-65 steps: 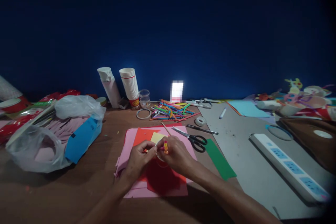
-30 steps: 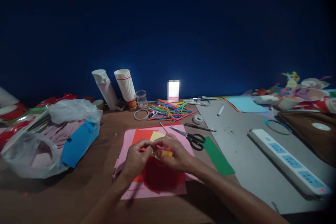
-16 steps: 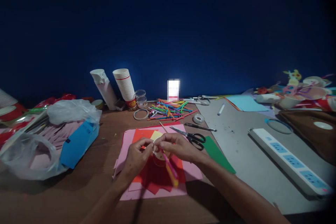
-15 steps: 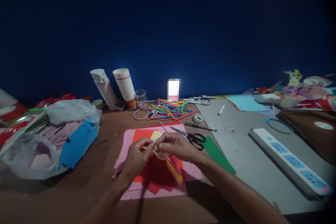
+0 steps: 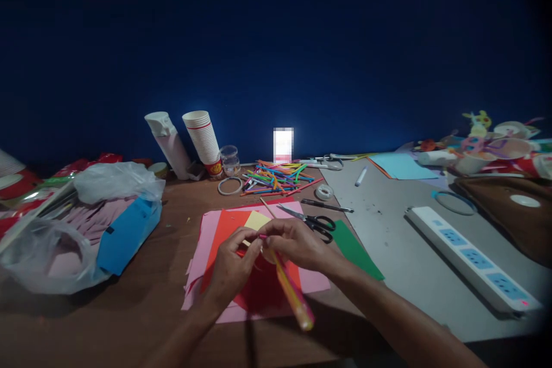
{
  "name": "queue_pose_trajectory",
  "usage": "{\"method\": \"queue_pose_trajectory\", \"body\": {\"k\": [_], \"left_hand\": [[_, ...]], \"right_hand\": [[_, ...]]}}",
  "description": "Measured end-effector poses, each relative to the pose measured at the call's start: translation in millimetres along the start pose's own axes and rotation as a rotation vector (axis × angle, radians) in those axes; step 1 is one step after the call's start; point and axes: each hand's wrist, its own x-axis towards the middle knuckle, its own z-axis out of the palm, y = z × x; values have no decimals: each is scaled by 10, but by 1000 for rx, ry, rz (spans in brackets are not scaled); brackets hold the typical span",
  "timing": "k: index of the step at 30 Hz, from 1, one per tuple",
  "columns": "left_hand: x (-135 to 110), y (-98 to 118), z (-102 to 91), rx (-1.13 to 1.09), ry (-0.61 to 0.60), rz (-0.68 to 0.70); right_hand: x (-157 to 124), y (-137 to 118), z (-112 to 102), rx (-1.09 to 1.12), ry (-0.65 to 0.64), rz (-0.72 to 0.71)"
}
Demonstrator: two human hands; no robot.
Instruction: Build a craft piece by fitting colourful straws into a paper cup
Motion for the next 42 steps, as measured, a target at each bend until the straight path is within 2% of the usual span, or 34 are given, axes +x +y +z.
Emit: {"method": "queue_pose_trajectory", "body": {"k": [6,11,20,26,34,42], "left_hand": [[-67,24,72,-91,-38,-28],[-95,40,75,-123,-52,-49],[-111,-38,101,-122,54,-104],[-119,-68,85,-93,89,-116],[-124,-119,104,-190,109,-144],[-160,-150,78,-208,129,-186]], "right_hand": [[-69,-29,-33,-101,-12,-97],[-109,0,-46,-140,89,-53],[-173,-152,-51,-368,129,-107],[-119,-166,-53,-505,87,-160],[-9,-179,-13,-738,36,-107],[77,-417,45,-898,-37,6]]}}
